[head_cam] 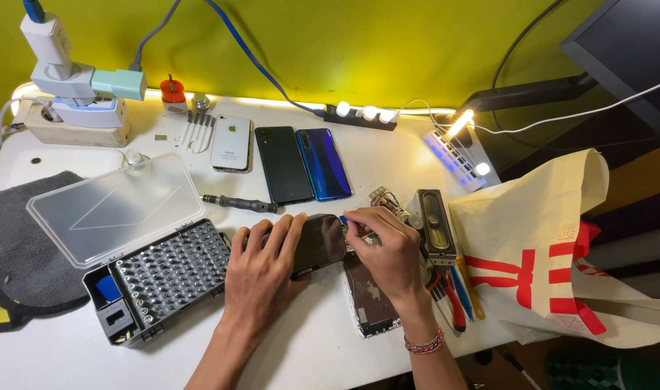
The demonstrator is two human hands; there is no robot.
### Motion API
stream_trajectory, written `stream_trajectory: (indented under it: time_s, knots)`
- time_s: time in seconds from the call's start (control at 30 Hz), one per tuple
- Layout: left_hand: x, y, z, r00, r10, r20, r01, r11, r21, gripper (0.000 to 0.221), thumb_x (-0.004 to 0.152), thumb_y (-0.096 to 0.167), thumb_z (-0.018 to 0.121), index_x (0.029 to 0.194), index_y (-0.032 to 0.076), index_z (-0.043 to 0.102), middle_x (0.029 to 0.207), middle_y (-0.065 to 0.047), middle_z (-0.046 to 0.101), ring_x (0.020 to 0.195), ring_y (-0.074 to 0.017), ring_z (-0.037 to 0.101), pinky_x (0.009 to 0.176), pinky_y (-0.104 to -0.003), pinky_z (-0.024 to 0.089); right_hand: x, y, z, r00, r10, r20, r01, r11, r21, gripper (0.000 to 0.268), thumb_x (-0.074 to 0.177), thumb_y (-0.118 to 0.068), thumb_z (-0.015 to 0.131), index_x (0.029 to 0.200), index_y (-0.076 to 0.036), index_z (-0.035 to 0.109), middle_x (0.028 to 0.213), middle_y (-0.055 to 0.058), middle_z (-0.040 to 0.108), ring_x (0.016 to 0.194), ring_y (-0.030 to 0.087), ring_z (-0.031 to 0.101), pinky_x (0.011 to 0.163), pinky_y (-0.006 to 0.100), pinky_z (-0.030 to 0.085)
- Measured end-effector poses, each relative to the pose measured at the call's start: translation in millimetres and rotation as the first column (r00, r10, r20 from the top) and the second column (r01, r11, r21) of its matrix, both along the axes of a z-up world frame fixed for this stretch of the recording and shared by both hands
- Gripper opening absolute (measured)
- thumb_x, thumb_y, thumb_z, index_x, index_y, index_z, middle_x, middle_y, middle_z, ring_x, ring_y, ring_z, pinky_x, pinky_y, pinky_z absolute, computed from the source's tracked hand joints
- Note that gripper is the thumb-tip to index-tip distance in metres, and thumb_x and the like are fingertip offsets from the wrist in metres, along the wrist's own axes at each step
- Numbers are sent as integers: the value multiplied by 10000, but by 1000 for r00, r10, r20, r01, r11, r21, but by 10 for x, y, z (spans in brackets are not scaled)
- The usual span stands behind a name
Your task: Disassembling and repairing a digital clock using a screwdriver and pry tools on a workbench.
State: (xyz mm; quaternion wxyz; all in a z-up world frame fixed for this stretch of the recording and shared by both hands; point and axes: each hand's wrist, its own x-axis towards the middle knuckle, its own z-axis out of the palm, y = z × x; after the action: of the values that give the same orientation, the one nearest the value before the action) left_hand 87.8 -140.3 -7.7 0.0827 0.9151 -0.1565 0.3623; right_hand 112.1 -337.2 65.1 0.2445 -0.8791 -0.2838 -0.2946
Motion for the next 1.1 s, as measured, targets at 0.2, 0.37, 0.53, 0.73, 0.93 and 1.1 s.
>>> stream_trajectory:
  time_s: [0.2,0.37,0.53,0.73,0.93,1.1]
  knots:
    - [0,6,-4,1000,14,-1,-14,1000,8,999,554,607,874,1396,152,586,1239,19,646,1023,-228,585,929,-408,474,-22,52,5,998,15,67,-15,1000,0,184,835,100,761,984,-8,763,936,90,771,863,194,741,804,291,626]
    - [7,-62,-4,998,23,58,-17,995,-101,868,477,345,865,1303,178,659,1125,-17,656,1022,-228,605,920,-408,479,15,107,-10,992,-33,125,22,996,91,266,746,111,755,877,-118,784,770,-2,735,648,136,698,624,225,582]
    - [-13,-51,-4,999,16,49,-11,995,-96,917,433,356,899,1297,173,655,1129,-25,659,1025,-235,606,923,-417,483,41,101,-72,988,-25,153,16,998,60,261,738,113,755,866,-114,774,767,-1,722,654,142,692,625,230,587]
    - [-18,-44,12,1000,8,18,-6,995,-98,892,474,355,897,1309,167,648,1137,-30,658,1030,-240,606,928,-426,482,-15,127,29,995,-30,95,20,994,109,258,764,118,746,891,-102,785,796,23,748,681,166,723,615,249,600]
    - [-12,-52,-15,1000,6,2,-6,996,-94,892,477,362,901,1309,169,644,1145,-31,659,1038,-241,608,934,-432,480,-11,129,9,996,-40,83,30,993,118,258,759,124,742,895,-91,785,806,33,752,679,173,726,602,245,607]
    - [0,-45,-21,1000,-2,5,3,995,-103,893,476,352,901,1311,166,645,1138,-30,661,1034,-241,608,935,-428,477,32,128,-50,986,-46,160,37,998,54,261,753,117,745,887,-105,779,786,6,729,681,151,714,618,241,602]
